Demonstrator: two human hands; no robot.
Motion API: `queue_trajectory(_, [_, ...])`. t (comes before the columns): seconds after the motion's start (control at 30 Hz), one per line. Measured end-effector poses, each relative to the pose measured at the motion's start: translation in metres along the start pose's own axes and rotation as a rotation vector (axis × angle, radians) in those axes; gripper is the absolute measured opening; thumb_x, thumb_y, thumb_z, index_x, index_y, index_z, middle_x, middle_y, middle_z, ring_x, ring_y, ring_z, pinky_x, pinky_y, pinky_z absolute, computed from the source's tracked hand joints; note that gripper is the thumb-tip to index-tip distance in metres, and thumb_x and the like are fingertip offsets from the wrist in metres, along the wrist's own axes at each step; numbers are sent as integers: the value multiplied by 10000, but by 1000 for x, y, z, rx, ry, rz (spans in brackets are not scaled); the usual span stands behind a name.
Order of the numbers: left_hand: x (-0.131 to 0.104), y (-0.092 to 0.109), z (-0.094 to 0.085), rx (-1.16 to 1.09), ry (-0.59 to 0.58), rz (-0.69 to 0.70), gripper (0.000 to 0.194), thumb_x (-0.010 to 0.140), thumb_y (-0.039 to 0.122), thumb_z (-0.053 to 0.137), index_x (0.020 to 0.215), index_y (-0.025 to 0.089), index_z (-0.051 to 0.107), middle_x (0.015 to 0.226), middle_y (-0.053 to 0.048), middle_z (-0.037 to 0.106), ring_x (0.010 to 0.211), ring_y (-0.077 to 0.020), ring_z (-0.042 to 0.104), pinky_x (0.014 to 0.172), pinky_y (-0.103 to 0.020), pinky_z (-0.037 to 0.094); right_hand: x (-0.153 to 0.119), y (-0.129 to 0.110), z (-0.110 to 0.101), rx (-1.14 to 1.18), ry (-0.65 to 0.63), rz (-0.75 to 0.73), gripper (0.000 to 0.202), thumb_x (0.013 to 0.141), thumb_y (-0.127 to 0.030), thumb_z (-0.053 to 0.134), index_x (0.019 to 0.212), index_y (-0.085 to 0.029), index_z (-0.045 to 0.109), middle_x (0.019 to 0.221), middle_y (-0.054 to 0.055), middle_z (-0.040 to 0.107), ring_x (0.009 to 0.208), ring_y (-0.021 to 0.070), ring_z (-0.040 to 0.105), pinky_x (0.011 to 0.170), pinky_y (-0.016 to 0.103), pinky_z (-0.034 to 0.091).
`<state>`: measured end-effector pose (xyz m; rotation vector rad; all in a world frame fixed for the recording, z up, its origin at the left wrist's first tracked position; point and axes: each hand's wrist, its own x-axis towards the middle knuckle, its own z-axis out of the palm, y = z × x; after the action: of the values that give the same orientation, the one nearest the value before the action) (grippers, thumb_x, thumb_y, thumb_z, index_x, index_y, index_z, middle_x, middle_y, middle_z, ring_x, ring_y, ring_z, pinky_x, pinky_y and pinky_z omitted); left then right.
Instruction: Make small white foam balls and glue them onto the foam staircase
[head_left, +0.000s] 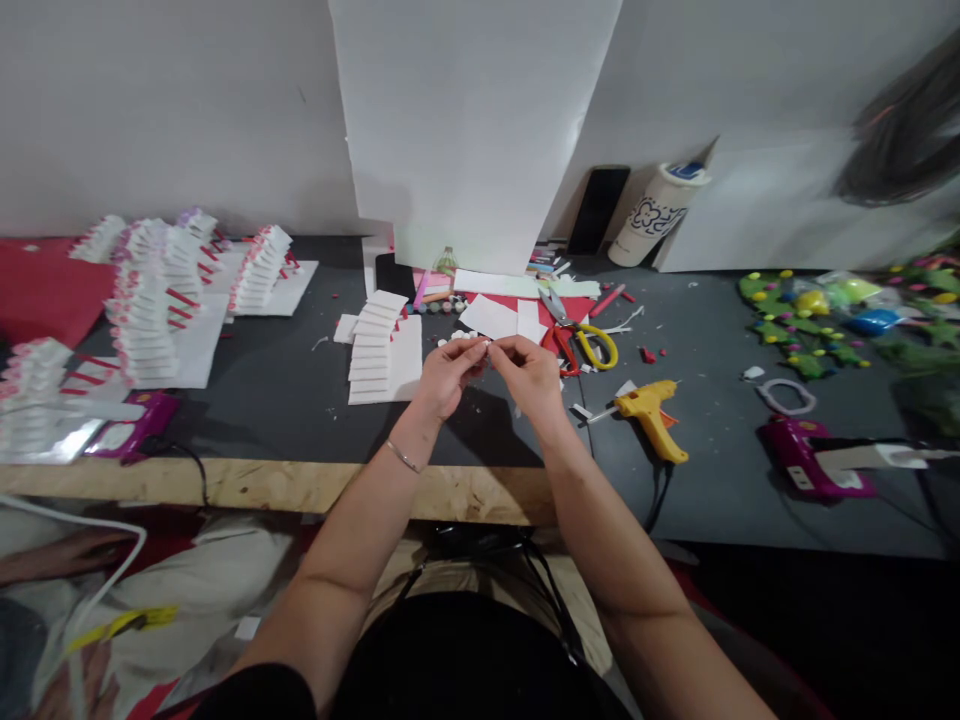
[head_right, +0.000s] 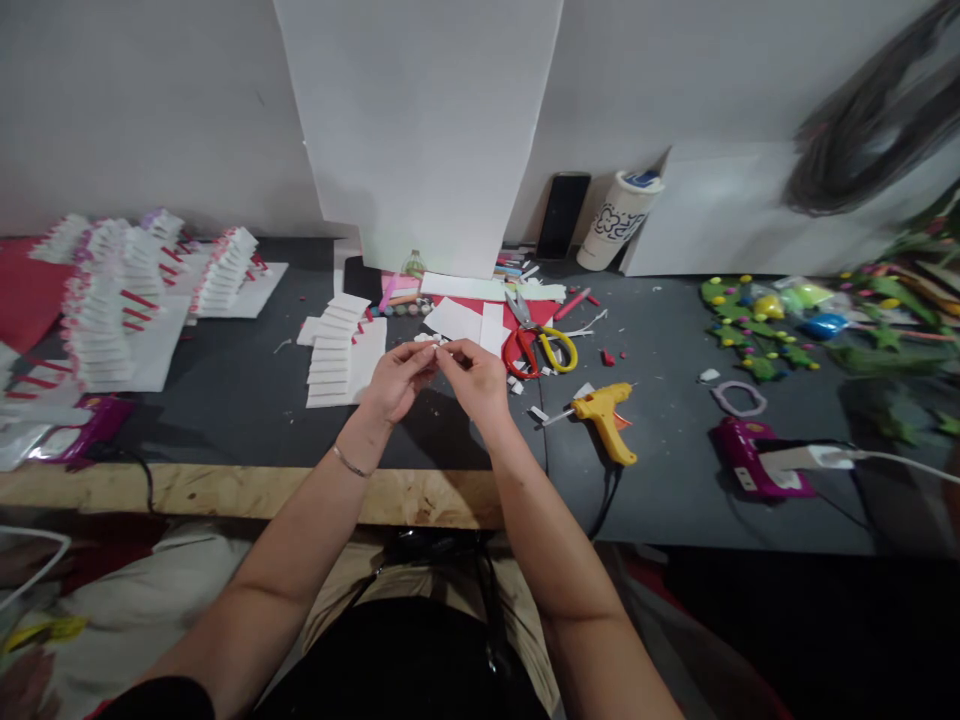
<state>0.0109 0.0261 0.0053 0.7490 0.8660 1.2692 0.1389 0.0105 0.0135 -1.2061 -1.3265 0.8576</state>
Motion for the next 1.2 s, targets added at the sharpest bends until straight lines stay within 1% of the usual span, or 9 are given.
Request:
queue_trajectory(0.2, [0, 3, -2, 289, 19, 265, 178, 636, 298, 841, 724, 182, 739, 680, -7, 686, 615, -120, 602, 562, -227, 472, -1, 0, 0, -108, 16, -14, 249, 809, -417, 601, 757, -194, 699, 616, -15, 621, 581, 130, 507, 554, 250, 397])
queue_trajectory(0.4, [-4, 6, -2, 425, 48, 394, 97, 708, 269, 789, 719, 195, 727, 746, -23, 678, 578, -122, 577, 578, -256, 474, -3, 0, 1, -110, -31, -54, 265, 823, -425, 593, 779, -197, 721, 673, 7, 674, 601, 142, 540, 571, 261, 419])
queue_trajectory(0.5, [-6, 4, -3, 545, 55, 514, 85, 763, 300, 752, 738, 224, 725, 817, -43, 677, 683, -157, 608, 658, -281, 491, -2, 2, 2, -83, -27, -39, 260, 813, -419, 599, 779, -192, 723, 683, 12, 686, 624, 151, 564, 590, 266, 438])
queue_trajectory(0.67, [-5, 0, -5, 744, -6, 685, 91, 845, 302, 670, 793, 260, 732, 862, -65, 689, 891, -215, 624, 858, -343, 478, 2, 4, 3, -8, 12, 41, 260, 769, -427, 627, 739, -183, 709, 649, 6, 671, 621, 151, 557, 597, 269, 446])
queue_trajectory(0.77, [-6, -1, -5, 737, -39, 680, 79, 836, 290, 682, 855, 254, 750, 908, -75, 697, 919, -216, 634, 866, -340, 479, 3, 5, 3, 14, 44, 56, 251, 756, -419, 633, 735, -179, 706, 665, 13, 681, 635, 154, 568, 613, 273, 456])
queue_trajectory(0.9, [-5, -1, -7, 643, -31, 602, 148, 817, 360, 710, 846, 218, 739, 896, -69, 685, 803, -181, 643, 710, -292, 515, 2, 6, 3, -6, 27, 28, 265, 776, -422, 623, 762, -174, 713, 681, 16, 689, 642, 152, 577, 615, 268, 459])
queue_trajectory(1.0, [-1, 1, -13, 608, -70, 519, 250, 805, 431, 710, 827, 182, 709, 841, -45, 684, 682, -141, 629, 618, -263, 522, 1, 6, 1, -56, -25, -24, 277, 803, -420, 606, 797, -170, 723, 679, 15, 691, 623, 148, 578, 594, 260, 453])
queue_trajectory(1.13, [4, 3, -20, 565, -130, 382, 304, 778, 441, 731, 894, 161, 713, 823, -40, 713, 643, -132, 636, 619, -269, 548, 2, 7, -4, -157, -74, -130, 255, 825, -399, 593, 816, -184, 729, 751, 38, 725, 637, 156, 606, 602, 266, 469])
queue_trajectory(1.2, [5, 4, -22, 577, -143, 375, 283, 785, 423, 728, 892, 161, 724, 819, -42, 717, 641, -133, 642, 626, -271, 552, 4, 8, -6, -194, -93, -179, 248, 834, -391, 584, 822, -191, 730, 780, 50, 734, 655, 164, 622, 615, 274, 480])
